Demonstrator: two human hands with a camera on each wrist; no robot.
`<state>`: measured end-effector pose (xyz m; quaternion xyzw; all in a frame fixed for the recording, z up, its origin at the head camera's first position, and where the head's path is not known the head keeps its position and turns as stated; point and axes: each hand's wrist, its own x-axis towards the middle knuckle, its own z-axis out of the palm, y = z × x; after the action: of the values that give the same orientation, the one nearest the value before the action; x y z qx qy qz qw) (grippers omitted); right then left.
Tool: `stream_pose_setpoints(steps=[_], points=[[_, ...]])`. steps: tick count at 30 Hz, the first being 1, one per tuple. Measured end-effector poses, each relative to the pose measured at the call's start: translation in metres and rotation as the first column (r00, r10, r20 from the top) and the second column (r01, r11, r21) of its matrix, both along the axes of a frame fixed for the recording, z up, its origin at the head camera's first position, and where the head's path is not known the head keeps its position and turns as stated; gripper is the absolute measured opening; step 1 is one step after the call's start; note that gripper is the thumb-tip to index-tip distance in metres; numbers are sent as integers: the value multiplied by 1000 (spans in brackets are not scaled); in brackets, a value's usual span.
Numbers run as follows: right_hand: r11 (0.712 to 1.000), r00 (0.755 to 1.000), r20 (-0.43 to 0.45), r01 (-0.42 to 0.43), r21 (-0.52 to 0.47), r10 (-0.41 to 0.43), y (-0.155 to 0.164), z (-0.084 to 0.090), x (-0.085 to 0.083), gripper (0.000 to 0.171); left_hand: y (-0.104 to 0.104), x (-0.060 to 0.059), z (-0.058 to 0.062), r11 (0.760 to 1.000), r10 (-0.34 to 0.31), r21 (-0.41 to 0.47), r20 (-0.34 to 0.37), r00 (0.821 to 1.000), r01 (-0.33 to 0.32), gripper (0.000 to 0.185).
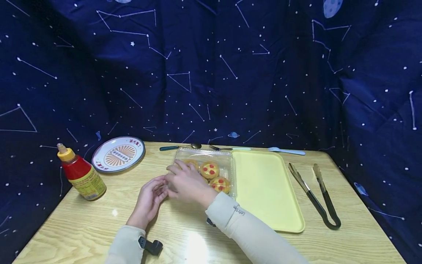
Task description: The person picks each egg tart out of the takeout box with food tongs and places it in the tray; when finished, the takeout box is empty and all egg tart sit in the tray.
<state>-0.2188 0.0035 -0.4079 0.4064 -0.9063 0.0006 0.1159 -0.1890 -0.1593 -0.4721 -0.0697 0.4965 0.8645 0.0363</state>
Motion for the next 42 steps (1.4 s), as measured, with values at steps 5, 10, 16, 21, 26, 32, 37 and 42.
stream_pose_setpoints(steps=[5,10,16,21,26,32,37,42], points=[[1000,1000,-9,1,-5,-1,-4,-1,1,43,5,-5,0,999,10,53,28,1000,-12,22],[1000,1000,-1,3,-19,-3,-7,-1,1,43,3,-7,-6,992,-2,129,34,999,-3,23],[997,1000,21,3,-79,-1,-5,-2,3,37,-5,-6,-14,980,-86,182,8,996,83,25],[996,999,-38,-15,-87,12,-5,-4,3,33,-9,-7,-16,974,-142,173,-34,989,145,27],[994,992,-111,-63,-91,53,-3,-7,1,25,-9,-9,-16,974,-152,162,-50,987,158,28],[988,987,-134,-107,-108,92,-4,-7,-1,20,-8,-9,-16,975,-150,153,-76,986,160,28],[982,983,-140,-139,-126,121,-4,-7,-2,20,-9,-8,-17,973,-157,159,-93,983,170,31],[976,981,-149,-148,-157,124,-5,-8,-2,18,-9,-6,-17,972,-166,152,-104,981,180,31]])
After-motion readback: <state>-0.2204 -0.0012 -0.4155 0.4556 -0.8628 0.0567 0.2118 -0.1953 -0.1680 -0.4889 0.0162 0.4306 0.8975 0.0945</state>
